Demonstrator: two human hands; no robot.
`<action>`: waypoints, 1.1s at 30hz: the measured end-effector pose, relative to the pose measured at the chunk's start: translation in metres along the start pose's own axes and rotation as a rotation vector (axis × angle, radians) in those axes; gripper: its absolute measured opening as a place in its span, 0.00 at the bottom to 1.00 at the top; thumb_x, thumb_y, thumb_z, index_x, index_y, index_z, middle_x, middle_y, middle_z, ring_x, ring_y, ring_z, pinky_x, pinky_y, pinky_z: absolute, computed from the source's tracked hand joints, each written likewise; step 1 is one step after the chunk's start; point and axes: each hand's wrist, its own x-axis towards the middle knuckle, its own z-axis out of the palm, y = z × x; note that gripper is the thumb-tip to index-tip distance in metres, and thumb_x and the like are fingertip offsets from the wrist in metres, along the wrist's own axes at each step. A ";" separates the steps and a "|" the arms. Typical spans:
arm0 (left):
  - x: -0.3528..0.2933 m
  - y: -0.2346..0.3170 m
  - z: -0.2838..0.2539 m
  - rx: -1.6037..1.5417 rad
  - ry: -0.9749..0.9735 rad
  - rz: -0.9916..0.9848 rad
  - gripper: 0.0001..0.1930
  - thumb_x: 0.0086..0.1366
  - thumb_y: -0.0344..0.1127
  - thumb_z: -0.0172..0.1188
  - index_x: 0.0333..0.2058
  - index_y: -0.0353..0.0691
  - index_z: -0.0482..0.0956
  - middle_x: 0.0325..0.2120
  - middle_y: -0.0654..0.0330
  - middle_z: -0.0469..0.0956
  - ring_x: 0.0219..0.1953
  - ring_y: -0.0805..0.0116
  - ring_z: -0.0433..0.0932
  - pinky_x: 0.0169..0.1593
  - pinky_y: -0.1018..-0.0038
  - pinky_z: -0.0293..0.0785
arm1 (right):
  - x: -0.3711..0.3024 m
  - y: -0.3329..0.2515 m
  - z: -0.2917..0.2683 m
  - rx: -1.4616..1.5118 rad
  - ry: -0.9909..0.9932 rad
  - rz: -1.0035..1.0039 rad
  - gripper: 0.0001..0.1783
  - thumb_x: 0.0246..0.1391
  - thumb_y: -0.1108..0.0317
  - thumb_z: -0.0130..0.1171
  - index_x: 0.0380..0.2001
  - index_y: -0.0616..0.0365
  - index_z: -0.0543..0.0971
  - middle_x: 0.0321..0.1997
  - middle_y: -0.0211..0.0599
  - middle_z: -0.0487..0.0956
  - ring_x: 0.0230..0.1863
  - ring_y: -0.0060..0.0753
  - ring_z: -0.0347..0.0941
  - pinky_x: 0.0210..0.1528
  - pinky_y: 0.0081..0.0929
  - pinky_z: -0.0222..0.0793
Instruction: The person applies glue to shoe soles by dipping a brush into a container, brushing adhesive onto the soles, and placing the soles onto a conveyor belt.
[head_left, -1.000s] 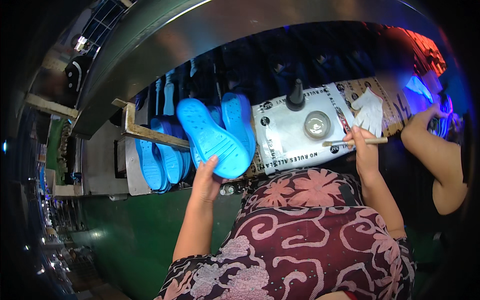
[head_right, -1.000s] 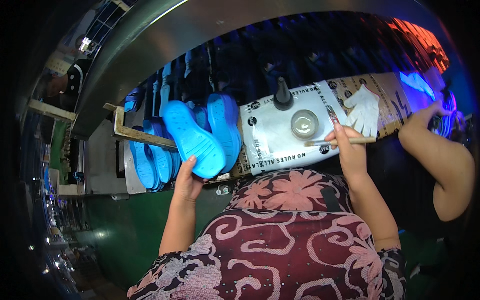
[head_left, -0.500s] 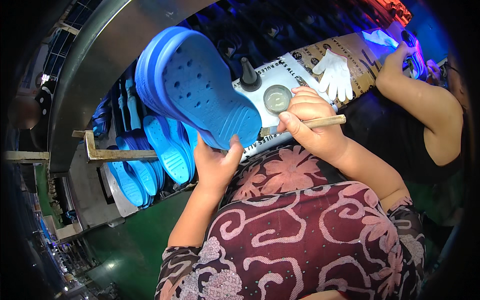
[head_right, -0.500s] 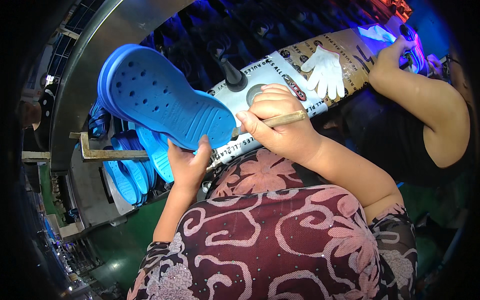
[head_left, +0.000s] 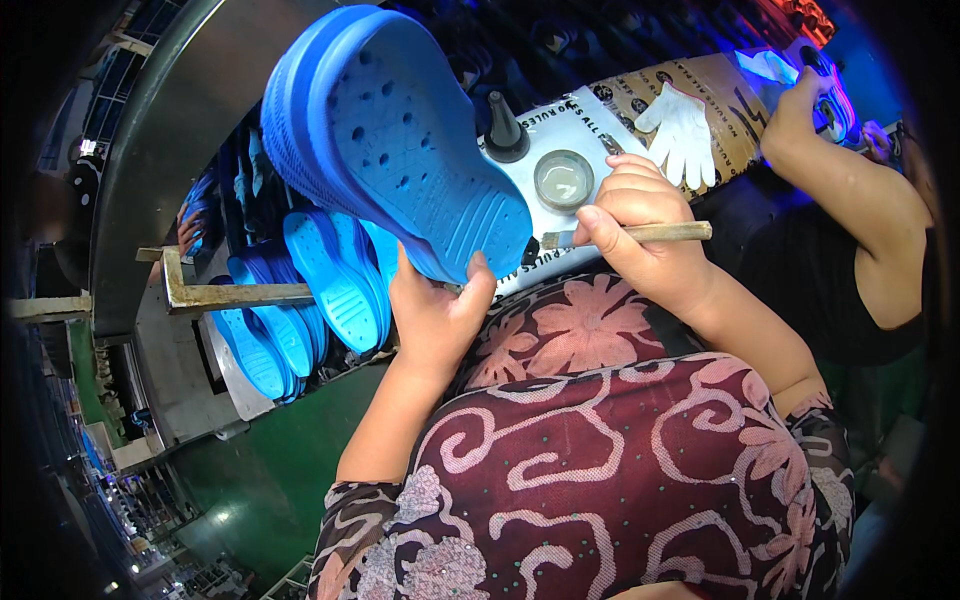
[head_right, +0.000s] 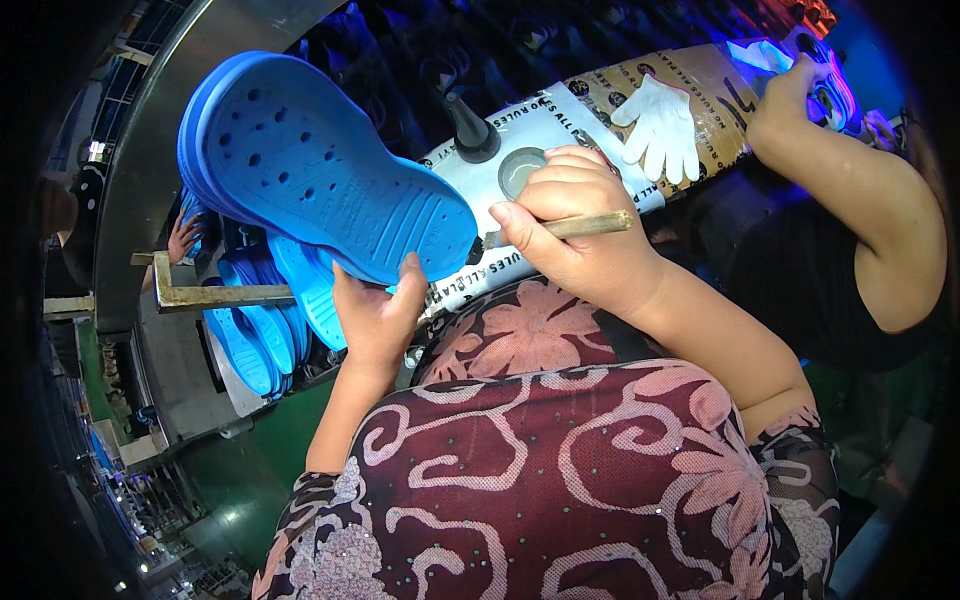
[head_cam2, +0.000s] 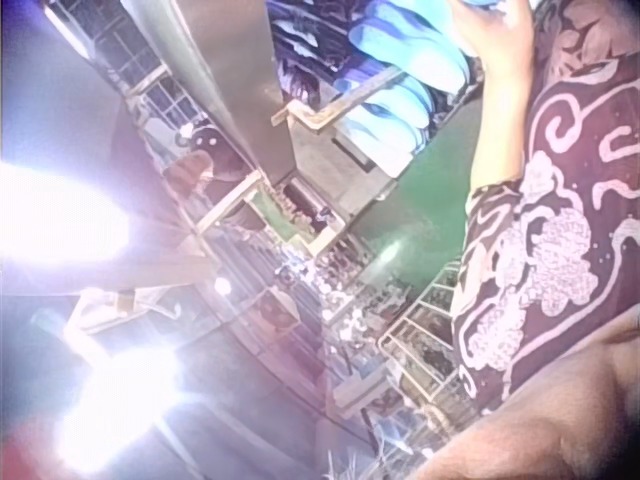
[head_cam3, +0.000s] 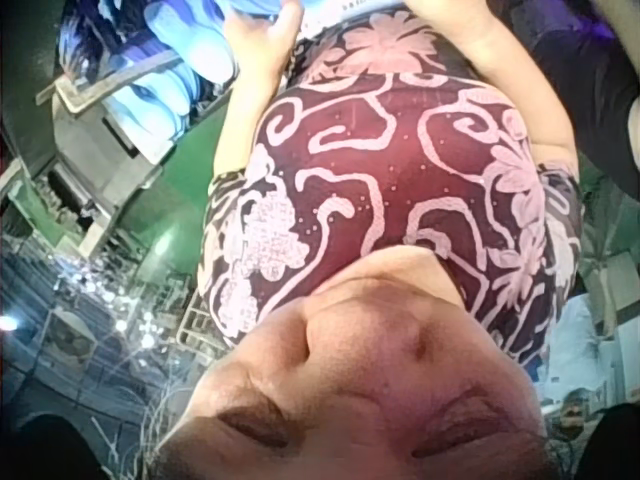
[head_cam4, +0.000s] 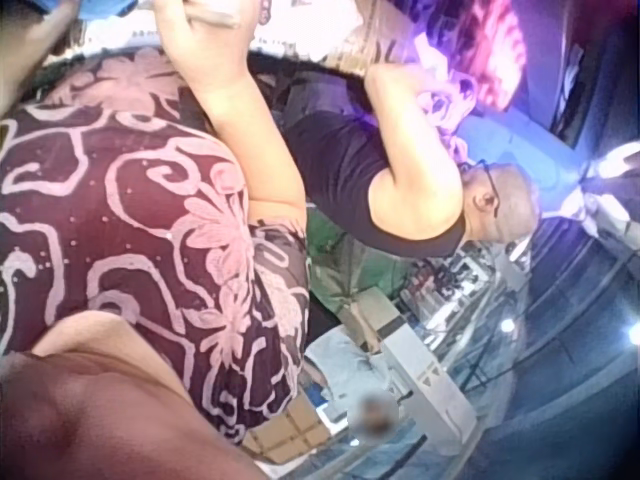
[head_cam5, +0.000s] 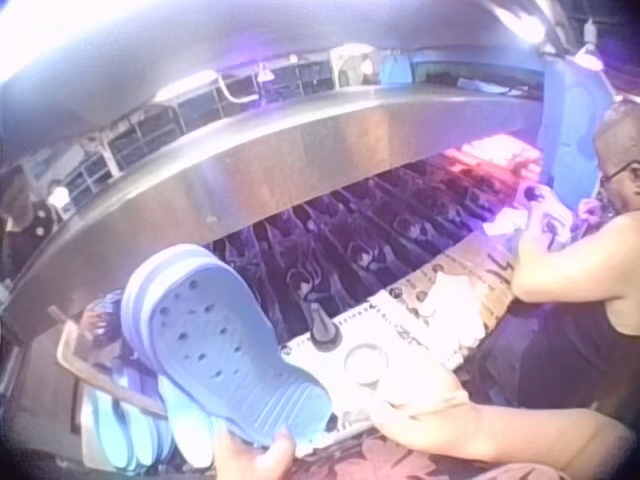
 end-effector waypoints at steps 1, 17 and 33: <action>0.000 0.001 0.001 0.000 -0.002 -0.003 0.23 0.51 0.22 0.58 0.47 0.29 0.64 0.34 0.54 0.77 0.36 0.71 0.76 0.43 0.75 0.72 | 0.001 0.001 0.003 0.001 -0.001 0.004 0.15 0.51 0.66 0.57 0.13 0.57 0.74 0.13 0.32 0.68 0.20 0.38 0.64 0.41 0.33 0.62; -0.004 -0.007 0.003 0.029 0.029 0.050 0.22 0.49 0.23 0.59 0.45 0.29 0.66 0.30 0.55 0.79 0.31 0.70 0.78 0.37 0.76 0.74 | -0.005 -0.001 0.010 0.017 -0.047 -0.084 0.11 0.48 0.64 0.62 0.16 0.55 0.77 0.16 0.30 0.71 0.23 0.35 0.68 0.46 0.32 0.62; -0.003 -0.009 0.007 0.055 0.109 0.272 0.17 0.48 0.23 0.62 0.38 0.31 0.69 0.25 0.55 0.78 0.26 0.66 0.79 0.32 0.74 0.73 | -0.007 -0.006 0.005 0.011 -0.081 -0.078 0.13 0.49 0.65 0.60 0.15 0.56 0.77 0.15 0.31 0.70 0.22 0.34 0.67 0.46 0.35 0.64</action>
